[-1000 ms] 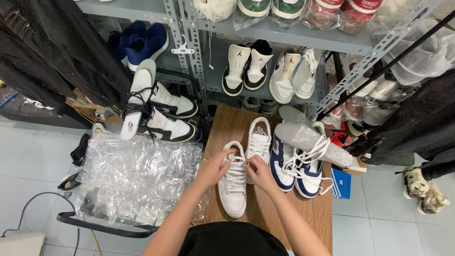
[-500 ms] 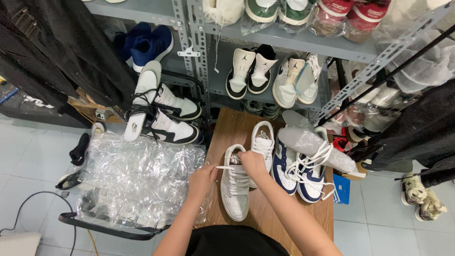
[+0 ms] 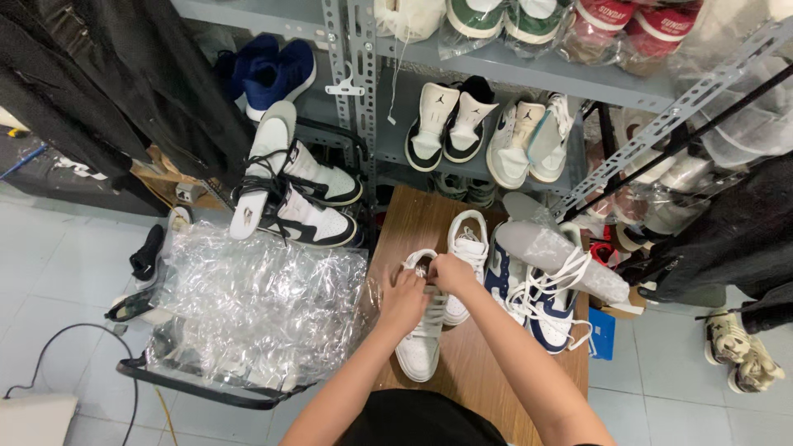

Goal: The person laces several pairs of shoes, including a white low-top pair and a black and white high-top pair, while standing at a workbench.

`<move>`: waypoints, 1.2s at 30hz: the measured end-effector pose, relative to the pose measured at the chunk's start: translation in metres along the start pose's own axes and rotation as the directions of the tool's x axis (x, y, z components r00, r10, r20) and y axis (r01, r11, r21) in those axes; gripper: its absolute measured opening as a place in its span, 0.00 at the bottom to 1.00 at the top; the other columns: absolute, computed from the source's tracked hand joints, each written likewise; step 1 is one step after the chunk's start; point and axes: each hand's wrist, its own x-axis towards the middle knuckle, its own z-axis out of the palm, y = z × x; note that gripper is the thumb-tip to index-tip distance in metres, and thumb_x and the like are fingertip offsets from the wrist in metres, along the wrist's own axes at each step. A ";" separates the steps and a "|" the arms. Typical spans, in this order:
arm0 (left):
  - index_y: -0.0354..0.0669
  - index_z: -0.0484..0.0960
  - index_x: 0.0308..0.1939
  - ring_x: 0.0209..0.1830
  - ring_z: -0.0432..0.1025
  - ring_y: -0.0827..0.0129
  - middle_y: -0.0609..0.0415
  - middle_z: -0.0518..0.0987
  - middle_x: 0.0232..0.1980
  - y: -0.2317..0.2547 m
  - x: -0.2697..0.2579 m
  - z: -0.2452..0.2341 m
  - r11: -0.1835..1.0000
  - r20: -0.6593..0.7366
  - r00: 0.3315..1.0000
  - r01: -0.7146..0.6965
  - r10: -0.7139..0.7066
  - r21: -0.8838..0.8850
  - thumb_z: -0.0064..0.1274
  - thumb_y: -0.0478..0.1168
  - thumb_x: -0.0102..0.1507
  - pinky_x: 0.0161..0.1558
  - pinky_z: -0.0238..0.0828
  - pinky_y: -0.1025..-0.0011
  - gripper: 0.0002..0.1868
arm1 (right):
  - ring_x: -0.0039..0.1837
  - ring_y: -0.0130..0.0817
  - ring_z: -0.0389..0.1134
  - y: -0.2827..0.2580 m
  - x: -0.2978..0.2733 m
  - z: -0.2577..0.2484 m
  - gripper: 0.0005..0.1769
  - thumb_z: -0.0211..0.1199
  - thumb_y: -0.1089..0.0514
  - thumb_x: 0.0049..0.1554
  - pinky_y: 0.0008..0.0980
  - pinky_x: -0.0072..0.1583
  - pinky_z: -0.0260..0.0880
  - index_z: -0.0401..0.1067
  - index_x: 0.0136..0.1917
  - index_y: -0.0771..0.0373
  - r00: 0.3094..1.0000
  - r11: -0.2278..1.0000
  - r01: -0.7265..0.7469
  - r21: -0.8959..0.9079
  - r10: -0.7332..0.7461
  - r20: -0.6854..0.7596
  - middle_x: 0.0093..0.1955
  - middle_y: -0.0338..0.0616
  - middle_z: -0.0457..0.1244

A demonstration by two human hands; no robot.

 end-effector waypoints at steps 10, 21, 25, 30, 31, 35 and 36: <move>0.48 0.81 0.50 0.65 0.63 0.56 0.54 0.76 0.52 -0.015 -0.026 -0.002 0.928 -0.064 0.998 -0.015 -0.009 -0.373 0.56 0.42 0.64 0.70 0.46 0.49 0.11 | 0.50 0.45 0.73 0.017 0.017 0.016 0.09 0.66 0.55 0.51 0.42 0.52 0.73 0.83 0.44 0.52 0.933 0.956 0.288 -0.061 -0.265 0.241 0.45 0.45 0.72; 0.50 0.85 0.49 0.58 0.72 0.64 0.59 0.78 0.50 -0.040 -0.026 -0.020 0.974 -0.016 1.000 0.007 -0.011 -0.228 0.56 0.38 0.62 0.57 0.69 0.60 0.11 | 0.42 0.35 0.69 0.020 -0.045 -0.022 0.17 0.67 0.47 0.57 0.35 0.47 0.69 0.77 0.42 0.64 0.902 0.832 0.375 0.409 -0.429 0.045 0.37 0.45 0.69; 0.45 0.85 0.49 0.55 0.76 0.61 0.55 0.82 0.52 -0.040 -0.029 -0.031 0.960 -0.263 0.962 -0.135 0.068 -0.244 0.56 0.34 0.58 0.53 0.74 0.62 0.15 | 0.43 0.32 0.65 0.018 -0.045 -0.008 0.16 0.66 0.49 0.60 0.33 0.48 0.67 0.76 0.40 0.64 0.922 0.758 0.343 0.555 -0.385 -0.043 0.39 0.43 0.67; 0.38 0.83 0.49 0.51 0.80 0.61 0.50 0.85 0.49 -0.036 -0.046 -0.052 0.982 -0.358 0.931 -0.126 0.067 -0.143 0.52 0.32 0.59 0.60 0.73 0.58 0.15 | 0.45 0.34 0.64 0.010 -0.051 -0.010 0.13 0.68 0.49 0.58 0.34 0.50 0.67 0.77 0.42 0.62 0.977 0.777 0.154 0.611 -0.213 0.026 0.46 0.40 0.66; 0.37 0.83 0.50 0.49 0.80 0.61 0.49 0.85 0.47 -0.035 -0.049 -0.056 0.988 -0.360 0.932 -0.080 0.029 -0.128 0.53 0.33 0.60 0.59 0.73 0.59 0.14 | 0.47 0.37 0.63 0.004 -0.054 -0.014 0.11 0.68 0.51 0.56 0.36 0.52 0.65 0.79 0.43 0.61 0.957 0.801 0.285 0.526 -0.265 -0.115 0.47 0.41 0.66; 0.36 0.84 0.53 0.42 0.80 0.62 0.49 0.85 0.41 -0.031 -0.052 -0.066 0.992 -0.447 0.888 0.074 -0.113 -0.102 0.53 0.36 0.65 0.58 0.74 0.59 0.14 | 0.53 0.43 0.60 -0.022 -0.071 -0.031 0.12 0.71 0.54 0.53 0.41 0.57 0.61 0.81 0.49 0.59 0.817 0.774 0.560 0.295 -0.456 -0.353 0.50 0.42 0.67; 0.37 0.85 0.54 0.40 0.80 0.62 0.49 0.86 0.41 -0.031 -0.052 -0.069 0.989 -0.483 0.864 0.107 -0.145 -0.105 0.53 0.37 0.66 0.58 0.74 0.59 0.14 | 0.55 0.44 0.61 -0.028 -0.074 -0.033 0.13 0.71 0.53 0.52 0.42 0.59 0.60 0.81 0.50 0.59 0.801 0.753 0.587 0.297 -0.489 -0.345 0.51 0.41 0.68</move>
